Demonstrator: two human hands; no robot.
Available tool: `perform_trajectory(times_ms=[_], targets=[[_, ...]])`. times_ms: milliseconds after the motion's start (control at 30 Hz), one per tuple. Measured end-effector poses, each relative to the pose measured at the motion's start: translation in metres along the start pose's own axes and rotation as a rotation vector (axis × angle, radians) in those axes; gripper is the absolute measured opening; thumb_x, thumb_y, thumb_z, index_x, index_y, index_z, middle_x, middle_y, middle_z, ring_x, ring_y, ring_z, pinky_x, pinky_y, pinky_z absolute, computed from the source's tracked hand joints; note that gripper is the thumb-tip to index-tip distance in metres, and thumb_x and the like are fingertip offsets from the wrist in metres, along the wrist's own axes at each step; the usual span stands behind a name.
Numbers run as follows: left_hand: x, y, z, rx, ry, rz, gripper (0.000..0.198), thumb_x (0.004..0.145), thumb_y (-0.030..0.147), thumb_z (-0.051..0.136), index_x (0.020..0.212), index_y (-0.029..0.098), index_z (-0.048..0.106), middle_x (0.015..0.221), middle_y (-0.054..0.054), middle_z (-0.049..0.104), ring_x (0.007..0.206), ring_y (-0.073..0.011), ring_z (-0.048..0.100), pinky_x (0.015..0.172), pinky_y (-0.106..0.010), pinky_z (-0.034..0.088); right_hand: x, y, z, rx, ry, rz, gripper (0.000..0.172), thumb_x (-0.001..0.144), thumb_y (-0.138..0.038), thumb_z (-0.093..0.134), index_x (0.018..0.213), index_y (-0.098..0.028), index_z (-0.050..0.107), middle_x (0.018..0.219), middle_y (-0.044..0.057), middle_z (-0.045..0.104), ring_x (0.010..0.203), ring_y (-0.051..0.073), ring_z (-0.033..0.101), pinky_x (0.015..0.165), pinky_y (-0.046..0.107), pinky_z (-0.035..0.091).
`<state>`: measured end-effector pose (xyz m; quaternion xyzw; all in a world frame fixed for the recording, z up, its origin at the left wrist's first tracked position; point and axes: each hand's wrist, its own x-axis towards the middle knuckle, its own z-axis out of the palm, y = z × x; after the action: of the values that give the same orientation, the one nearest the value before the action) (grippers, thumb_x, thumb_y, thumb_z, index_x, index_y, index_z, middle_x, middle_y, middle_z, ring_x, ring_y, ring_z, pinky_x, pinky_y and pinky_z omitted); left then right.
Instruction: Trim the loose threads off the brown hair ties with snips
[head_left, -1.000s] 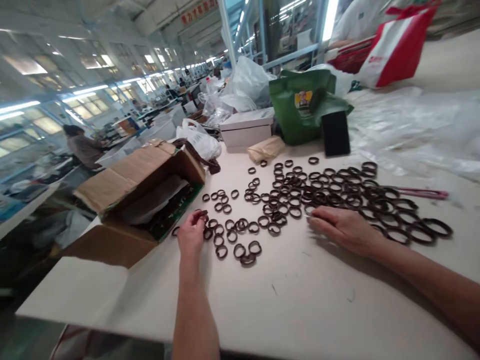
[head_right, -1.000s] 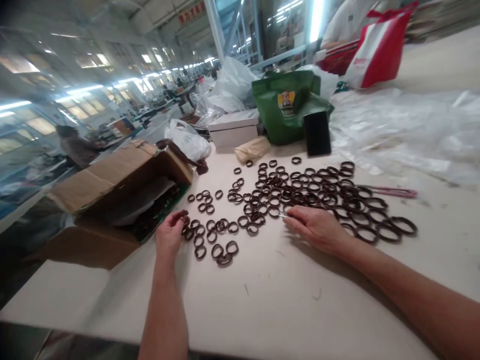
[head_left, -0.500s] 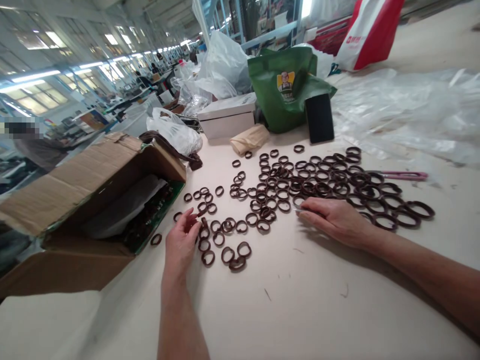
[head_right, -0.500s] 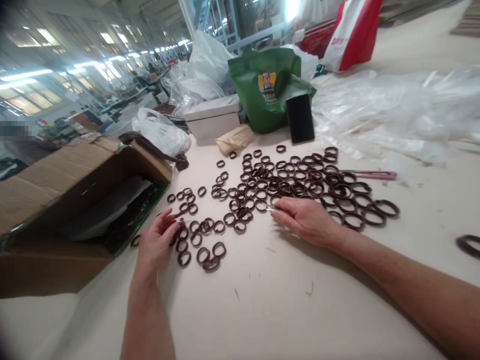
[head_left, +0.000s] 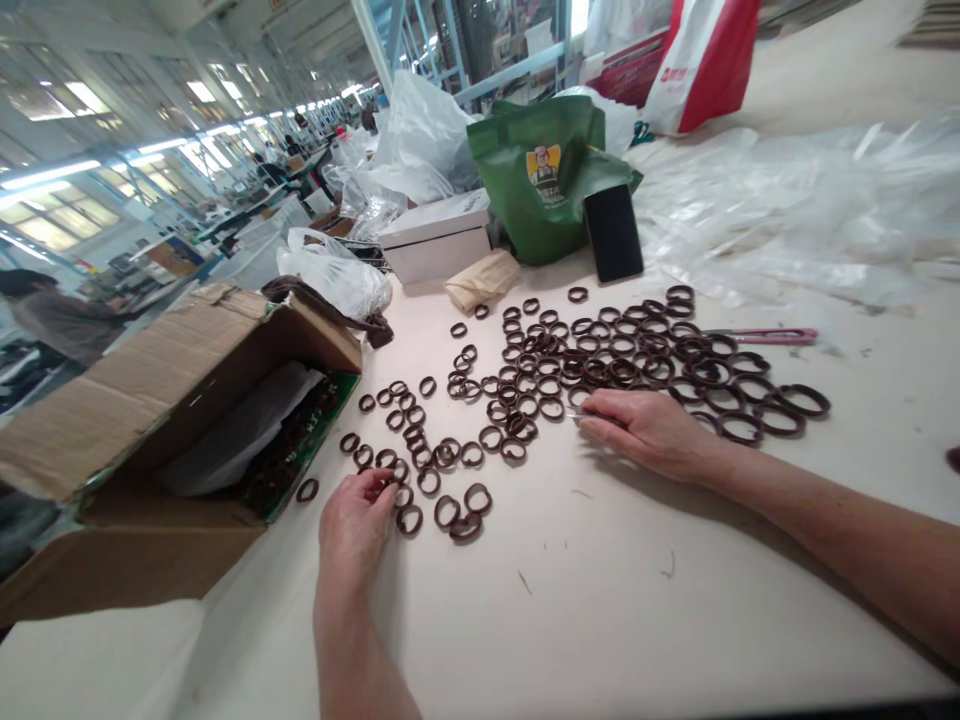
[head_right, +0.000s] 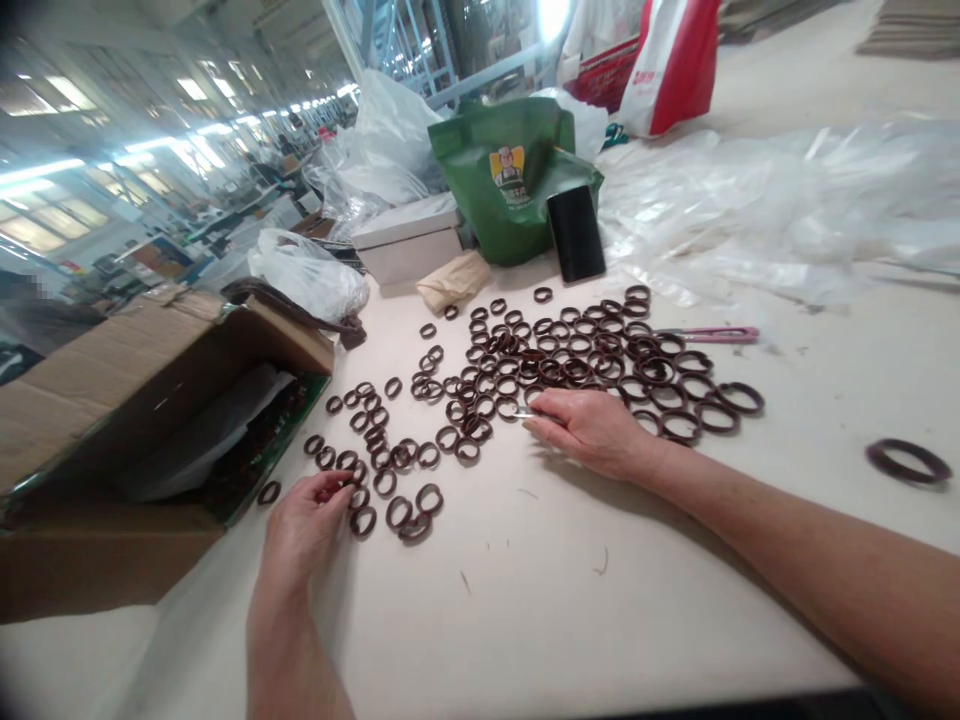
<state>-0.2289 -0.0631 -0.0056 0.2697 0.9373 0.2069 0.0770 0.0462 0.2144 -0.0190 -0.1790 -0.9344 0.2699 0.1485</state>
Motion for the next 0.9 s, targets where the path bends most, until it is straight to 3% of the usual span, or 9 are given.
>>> perform_trajectory(times_ms=[167,267,367,467,600,700,900], targets=[[0.006,0.005,0.006,0.059,0.069,0.058,0.021,0.073,0.036,0.060,0.080,0.026,0.077,0.082,-0.006,0.069,0.082,-0.0254,0.064,0.081,-0.038,0.047,-0.001,0.002,0.003,0.004,0.037,-0.019,0.040,0.098,-0.046,0.040,0.088,-0.017,0.066,0.082,0.007,0.068,0.072,0.019,0.062,0.067,0.028,0.043],[0.003,0.012,0.009,0.032,0.157,0.079,0.020,0.072,0.036,0.060,0.077,0.024,0.075,0.094,-0.008,0.071,0.091,-0.0275,0.064,0.089,-0.042,0.046,-0.003,0.002,0.004,0.036,0.115,-0.072,0.039,0.098,-0.046,0.041,0.092,-0.016,0.066,0.085,0.008,0.068,0.076,0.019,0.063,0.069,0.028,0.045],[-0.003,0.024,0.017,-0.094,0.236,0.079,0.024,0.074,0.042,0.058,0.079,0.023,0.071,0.109,-0.009,0.071,0.096,-0.0261,0.064,0.093,-0.040,0.046,-0.006,-0.002,0.002,0.112,0.228,-0.143,0.038,0.099,-0.045,0.041,0.099,-0.016,0.065,0.092,0.010,0.069,0.083,0.019,0.064,0.074,0.028,0.046],[-0.008,0.038,0.028,-0.259,0.245,0.081,0.026,0.072,0.046,0.060,0.081,0.023,0.068,0.102,-0.007,0.073,0.090,-0.0236,0.066,0.088,-0.037,0.049,-0.009,-0.009,0.000,0.180,0.270,-0.170,0.037,0.101,-0.044,0.040,0.099,-0.016,0.064,0.091,0.009,0.067,0.081,0.018,0.062,0.074,0.027,0.046],[-0.007,0.052,0.039,-0.238,0.222,0.188,0.026,0.072,0.048,0.061,0.076,0.023,0.067,0.083,-0.004,0.070,0.079,-0.0227,0.065,0.081,-0.036,0.048,-0.012,-0.016,0.001,0.248,0.199,-0.131,0.037,0.100,-0.042,0.039,0.090,-0.016,0.064,0.082,0.006,0.064,0.073,0.016,0.057,0.068,0.026,0.043],[-0.008,0.066,0.044,-0.288,0.203,0.236,0.032,0.073,0.053,0.063,0.074,0.021,0.068,0.079,-0.004,0.069,0.075,-0.0220,0.063,0.076,-0.035,0.048,-0.010,-0.018,0.006,0.319,0.160,-0.076,0.039,0.099,-0.043,0.041,0.081,-0.016,0.063,0.073,0.004,0.059,0.067,0.014,0.051,0.065,0.026,0.040],[-0.038,0.122,0.060,-0.720,0.079,0.172,0.039,0.068,0.052,0.076,0.086,0.018,0.071,0.080,-0.004,0.070,0.074,-0.0184,0.065,0.072,-0.030,0.051,-0.008,-0.024,0.015,0.832,0.021,0.164,0.033,0.085,-0.047,0.062,0.088,-0.015,0.068,0.066,-0.001,0.054,0.059,0.011,0.047,0.053,0.021,0.041]])
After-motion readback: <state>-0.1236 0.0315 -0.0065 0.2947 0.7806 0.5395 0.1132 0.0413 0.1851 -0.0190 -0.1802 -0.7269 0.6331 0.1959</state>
